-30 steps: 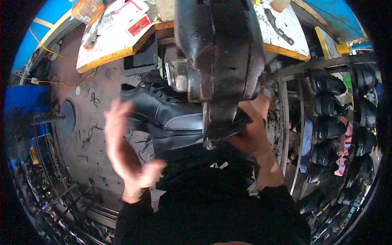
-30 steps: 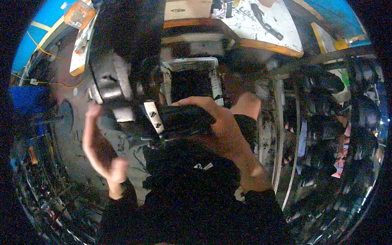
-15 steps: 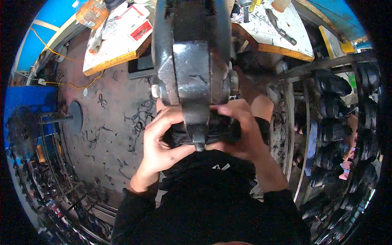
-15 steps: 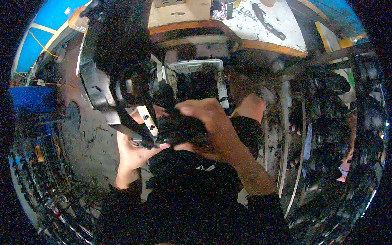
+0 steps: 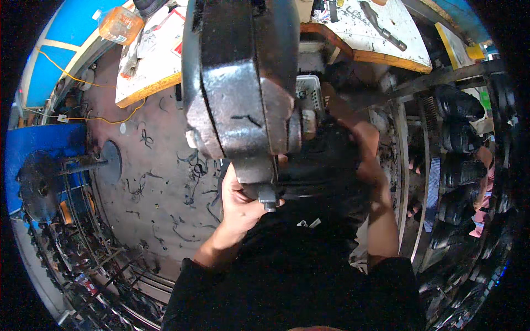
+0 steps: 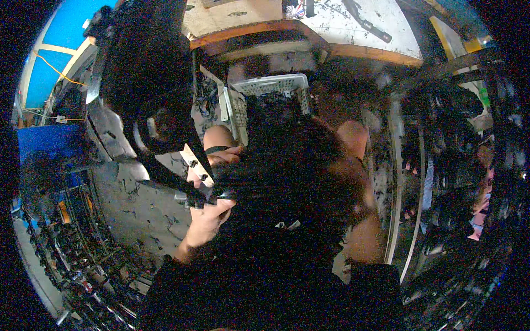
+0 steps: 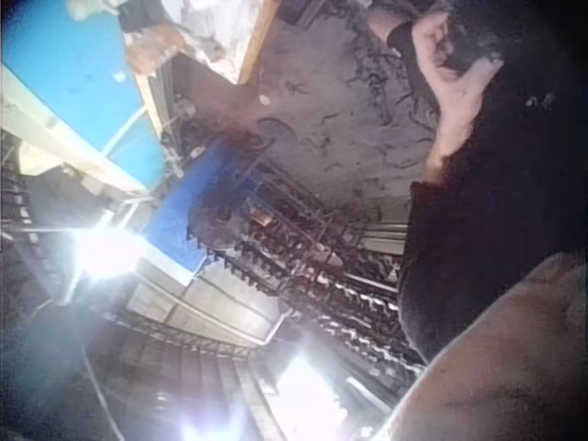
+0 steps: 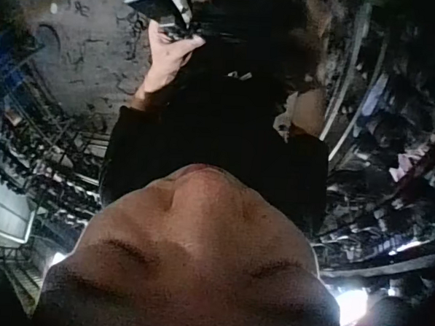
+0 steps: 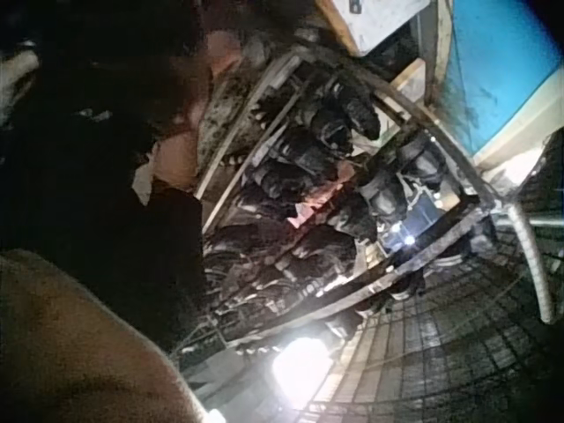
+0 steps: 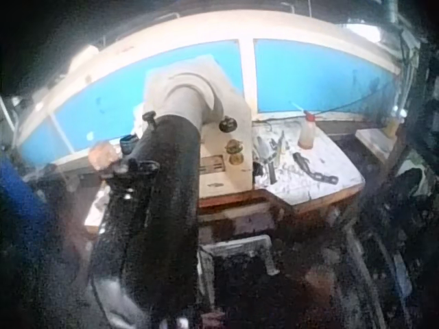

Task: Apply polish and buff the sides of leather shoes using a rotary machine.

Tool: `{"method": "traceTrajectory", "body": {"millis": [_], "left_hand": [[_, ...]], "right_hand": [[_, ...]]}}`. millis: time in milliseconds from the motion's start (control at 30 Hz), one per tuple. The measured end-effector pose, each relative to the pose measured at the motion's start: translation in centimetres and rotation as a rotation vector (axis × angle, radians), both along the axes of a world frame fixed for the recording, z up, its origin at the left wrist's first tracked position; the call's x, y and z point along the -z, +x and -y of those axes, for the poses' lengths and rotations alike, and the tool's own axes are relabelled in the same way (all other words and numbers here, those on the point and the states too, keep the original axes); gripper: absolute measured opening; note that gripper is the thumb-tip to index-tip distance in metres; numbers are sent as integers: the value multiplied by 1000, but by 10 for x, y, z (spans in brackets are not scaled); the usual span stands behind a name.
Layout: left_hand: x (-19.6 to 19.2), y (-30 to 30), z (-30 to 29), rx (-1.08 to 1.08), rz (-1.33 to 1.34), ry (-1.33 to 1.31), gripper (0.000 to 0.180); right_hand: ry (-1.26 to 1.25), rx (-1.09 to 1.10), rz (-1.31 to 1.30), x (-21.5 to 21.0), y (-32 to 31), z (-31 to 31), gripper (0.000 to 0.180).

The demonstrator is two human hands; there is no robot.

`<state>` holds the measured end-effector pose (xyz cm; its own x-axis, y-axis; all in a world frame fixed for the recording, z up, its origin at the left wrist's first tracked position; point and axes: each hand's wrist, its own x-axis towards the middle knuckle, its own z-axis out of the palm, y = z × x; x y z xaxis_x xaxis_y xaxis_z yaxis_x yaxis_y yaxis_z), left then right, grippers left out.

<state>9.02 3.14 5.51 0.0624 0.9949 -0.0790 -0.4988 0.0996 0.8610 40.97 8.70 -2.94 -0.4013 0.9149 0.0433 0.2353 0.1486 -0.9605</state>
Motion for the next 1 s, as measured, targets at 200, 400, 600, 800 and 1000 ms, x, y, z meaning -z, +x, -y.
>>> {"method": "traceTrajectory", "body": {"millis": [200,400,600,800,1000], "left_hand": [[2,1,1,-35,163,125,66],[3,0,-4,-45,438,112,63],[14,-12,-1,-61,524,-64,60],[42,-30,4,-77,582,-215,56],[46,-75,11,-193,466,-141,65]], "right_hand": [[206,240,116,-51,46,-19,108],[346,372,333,-120,41,-16,106],[26,557,-191,-165,31,2,68],[281,345,61,-167,16,17,64],[408,249,122,-147,-45,18,86]]}}
